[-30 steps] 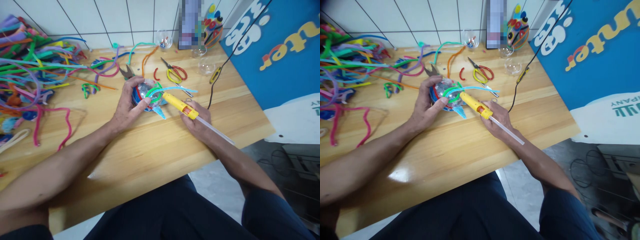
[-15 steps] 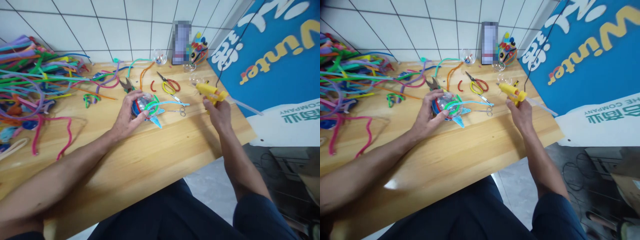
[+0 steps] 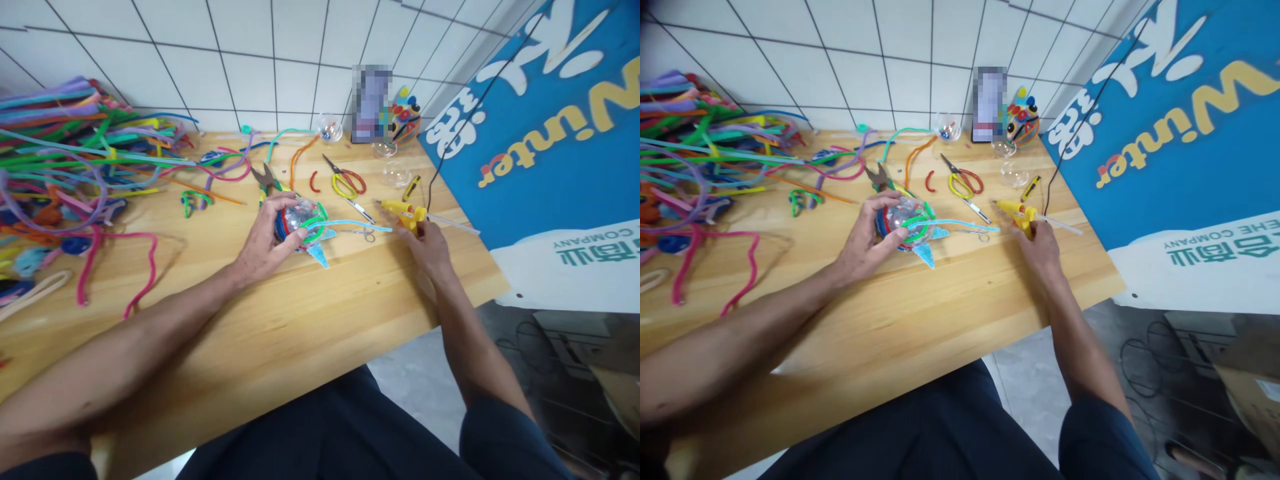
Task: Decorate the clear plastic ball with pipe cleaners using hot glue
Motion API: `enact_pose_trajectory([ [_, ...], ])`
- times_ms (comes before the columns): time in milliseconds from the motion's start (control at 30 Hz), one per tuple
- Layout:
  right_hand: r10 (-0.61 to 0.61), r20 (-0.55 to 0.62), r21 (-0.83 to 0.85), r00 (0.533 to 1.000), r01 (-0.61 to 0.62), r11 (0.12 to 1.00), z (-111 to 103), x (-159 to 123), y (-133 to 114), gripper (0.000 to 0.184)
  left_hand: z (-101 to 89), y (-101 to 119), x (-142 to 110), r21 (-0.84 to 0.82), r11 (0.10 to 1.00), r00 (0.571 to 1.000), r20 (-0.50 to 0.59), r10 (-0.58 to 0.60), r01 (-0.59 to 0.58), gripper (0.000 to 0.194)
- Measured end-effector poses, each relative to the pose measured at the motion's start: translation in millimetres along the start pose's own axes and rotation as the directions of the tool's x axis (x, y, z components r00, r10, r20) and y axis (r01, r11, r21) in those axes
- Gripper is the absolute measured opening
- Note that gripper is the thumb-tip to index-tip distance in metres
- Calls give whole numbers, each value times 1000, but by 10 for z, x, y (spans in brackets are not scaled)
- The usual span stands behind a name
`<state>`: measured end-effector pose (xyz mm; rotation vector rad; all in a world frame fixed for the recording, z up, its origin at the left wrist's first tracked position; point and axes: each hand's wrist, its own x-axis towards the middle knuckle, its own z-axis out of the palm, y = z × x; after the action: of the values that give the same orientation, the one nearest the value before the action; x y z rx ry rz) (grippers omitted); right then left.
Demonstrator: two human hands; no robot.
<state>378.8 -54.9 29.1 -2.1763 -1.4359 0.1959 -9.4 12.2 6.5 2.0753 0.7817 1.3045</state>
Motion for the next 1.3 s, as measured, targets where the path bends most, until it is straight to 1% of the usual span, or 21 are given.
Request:
enact_pose_trajectory([
  [33, -24, -24, -17, 999, 24, 1000, -52, -88, 13, 51, 5, 1, 1, -1, 1000, 1000, -3, 0, 0, 47],
  [67, -61, -73, -24, 996, 59, 998, -103, -185, 5, 47, 9, 1, 2, -2, 1000, 1000, -5, 0, 0, 48],
  [100, -121, -121, -20, 985, 119, 993, -149, -286, -31, 42, 12, 2, 3, -3, 1000, 1000, -5, -1, 1, 48],
  [133, -206, -156, -7, 966, 207, 978, -186, -384, -98, 37, 14, 2, 3, -4, 1000, 1000, -5, -3, 3, 48],
  [167, -300, -183, 16, 936, 308, 951, -211, -471, -196, 31, 14, 3, 3, -7, 1000, 1000, -4, -5, 5, 48],
  [233, -472, -243, 70, 847, 501, 863, -218, -593, -474, 23, 12, 5, 1, -13, 1000, 1000, -5, -10, 10, 47],
  [267, -536, -258, 106, 804, 575, 811, -199, -620, -638, 20, 10, 6, 0, -14, 1000, 1000, -6, -13, 13, 47],
  [333, -616, -258, 189, 744, 665, 723, -121, -612, -967, 20, 6, 8, -1, -13, 1000, 1000, -5, -22, 22, 47],
  [367, -649, -244, 234, 720, 693, 681, -66, -585, -1115, 18, 5, 8, -1, -11, 1000, 1000, -1, -27, 27, 47],
  [400, -671, -215, 289, 709, 703, 650, -5, -551, -1242, 15, 4, 9, -1, -9, 1000, 1000, 2, -30, 30, 47],
  [467, -676, -144, 399, 722, 668, 628, 126, -479, -1429, 9, 3, 10, 1, -5, 1000, 1000, 4, -30, 30, 47],
  [533, -641, -85, 487, 763, 593, 641, 246, -426, -1530, 6, 1, 15, 4, -2, 1000, 1000, 5, -23, 23, 47],
  [633, -560, -29, 559, 828, 478, 678, 373, -389, -1585, 11, -4, 26, 11, 3, 1000, 1000, 10, -19, 19, 47],
  [700, -522, 0, 590, 853, 422, 688, 418, -378, -1598, 12, -7, 35, 16, 12, 1000, 1000, 9, -17, 17, 47],
  [833, -495, 65, 649, 866, 340, 680, 455, -347, -1627, 13, -13, 49, 20, 13, 1000, 1000, 13, -10, 10, 45],
  [1000, -452, 129, 675, 883, 256, 692, 479, -320, -1670, 14, -40, 75, 27, -31, 997, 998, 24, -64, 65, 41],
  [1167, -432, 116, 687, 894, 242, 685, 472, -340, -1709, 14, -71, 92, 37, -67, 992, 994, 37, -103, 106, 37],
  [1300, -422, 119, 674, 899, 239, 699, 456, -362, -1725, 14, -56, 81, 40, -44, 996, 996, 44, -75, 77, 48],
])
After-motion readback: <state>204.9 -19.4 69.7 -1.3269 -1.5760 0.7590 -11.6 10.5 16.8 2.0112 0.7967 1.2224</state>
